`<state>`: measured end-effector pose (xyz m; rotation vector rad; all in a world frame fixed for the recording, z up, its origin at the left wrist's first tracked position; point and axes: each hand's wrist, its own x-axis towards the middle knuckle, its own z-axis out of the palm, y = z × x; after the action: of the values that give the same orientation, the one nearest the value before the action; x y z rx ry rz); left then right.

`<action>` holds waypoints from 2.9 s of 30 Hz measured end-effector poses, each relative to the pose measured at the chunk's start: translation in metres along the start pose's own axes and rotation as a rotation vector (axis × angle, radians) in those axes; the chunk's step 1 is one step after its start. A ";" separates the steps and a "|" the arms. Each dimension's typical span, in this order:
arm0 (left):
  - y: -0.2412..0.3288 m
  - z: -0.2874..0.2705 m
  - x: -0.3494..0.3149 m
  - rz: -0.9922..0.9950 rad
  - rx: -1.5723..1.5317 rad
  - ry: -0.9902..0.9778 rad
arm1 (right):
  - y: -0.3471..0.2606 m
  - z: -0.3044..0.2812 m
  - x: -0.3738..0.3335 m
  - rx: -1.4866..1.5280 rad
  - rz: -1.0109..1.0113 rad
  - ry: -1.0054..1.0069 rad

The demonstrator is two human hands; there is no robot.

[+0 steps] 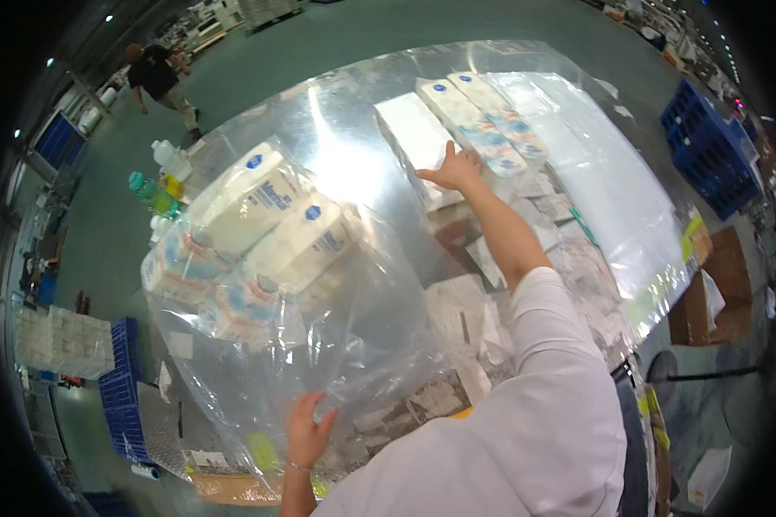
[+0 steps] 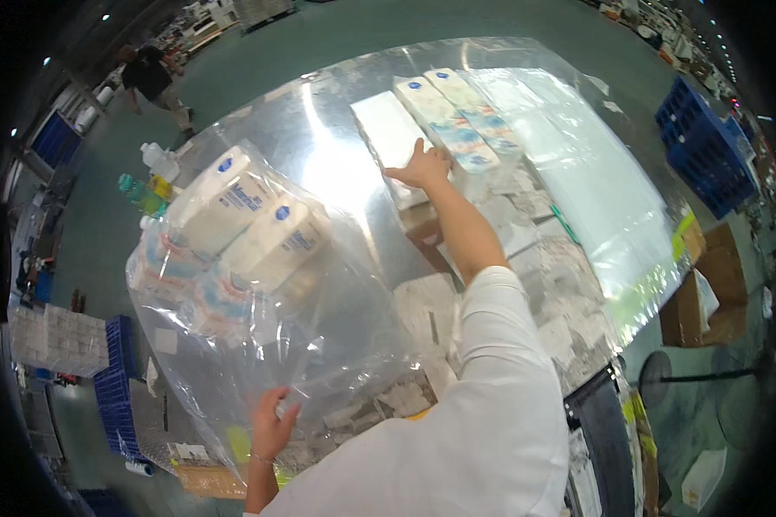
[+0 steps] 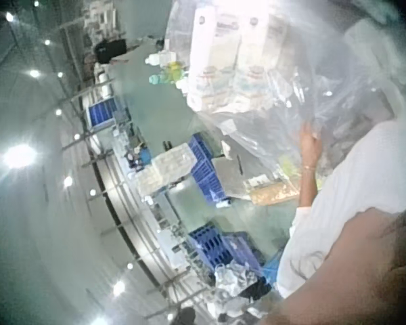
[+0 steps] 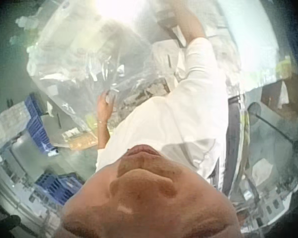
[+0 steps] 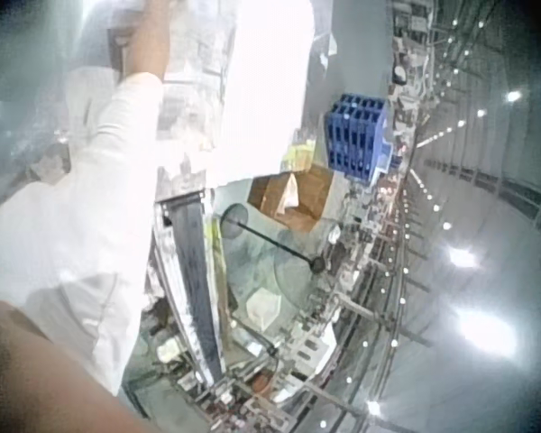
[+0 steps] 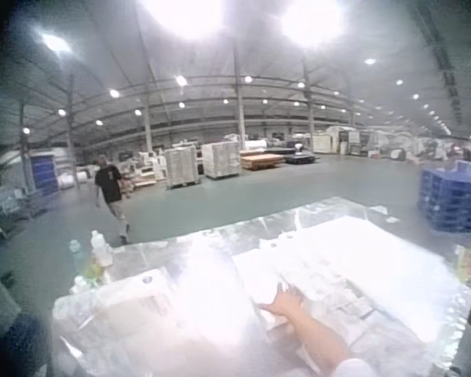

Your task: The person picks up bundles of white tissues and places them into a large plastic bag on a metal table, using a small green tool to assist with positioning, and then moves the filled bag to the side.

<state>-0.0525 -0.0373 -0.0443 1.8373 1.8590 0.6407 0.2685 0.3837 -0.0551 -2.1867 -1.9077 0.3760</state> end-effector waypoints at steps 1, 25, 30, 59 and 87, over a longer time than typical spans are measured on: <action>0.014 -0.003 -0.002 -0.015 -0.065 -0.011 | -0.010 0.005 0.005 -0.085 0.044 -0.003; 0.105 0.205 0.018 -0.520 -1.190 -0.489 | 0.169 0.071 -0.407 0.945 0.363 0.031; 0.144 0.148 0.016 -0.596 -1.445 -0.780 | 0.116 -0.004 -0.431 1.839 0.576 -0.401; 0.171 0.064 -0.017 -0.051 -1.299 -0.854 | 0.118 -0.060 -0.477 1.623 0.050 -0.140; 0.103 0.151 0.021 -0.531 -1.173 -0.663 | 0.295 -0.006 -0.124 -0.149 0.125 0.013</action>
<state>0.1208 -0.0131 -0.1012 0.6156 1.0219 0.6015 0.5309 0.2208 -0.1388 -2.4052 -1.8524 0.2457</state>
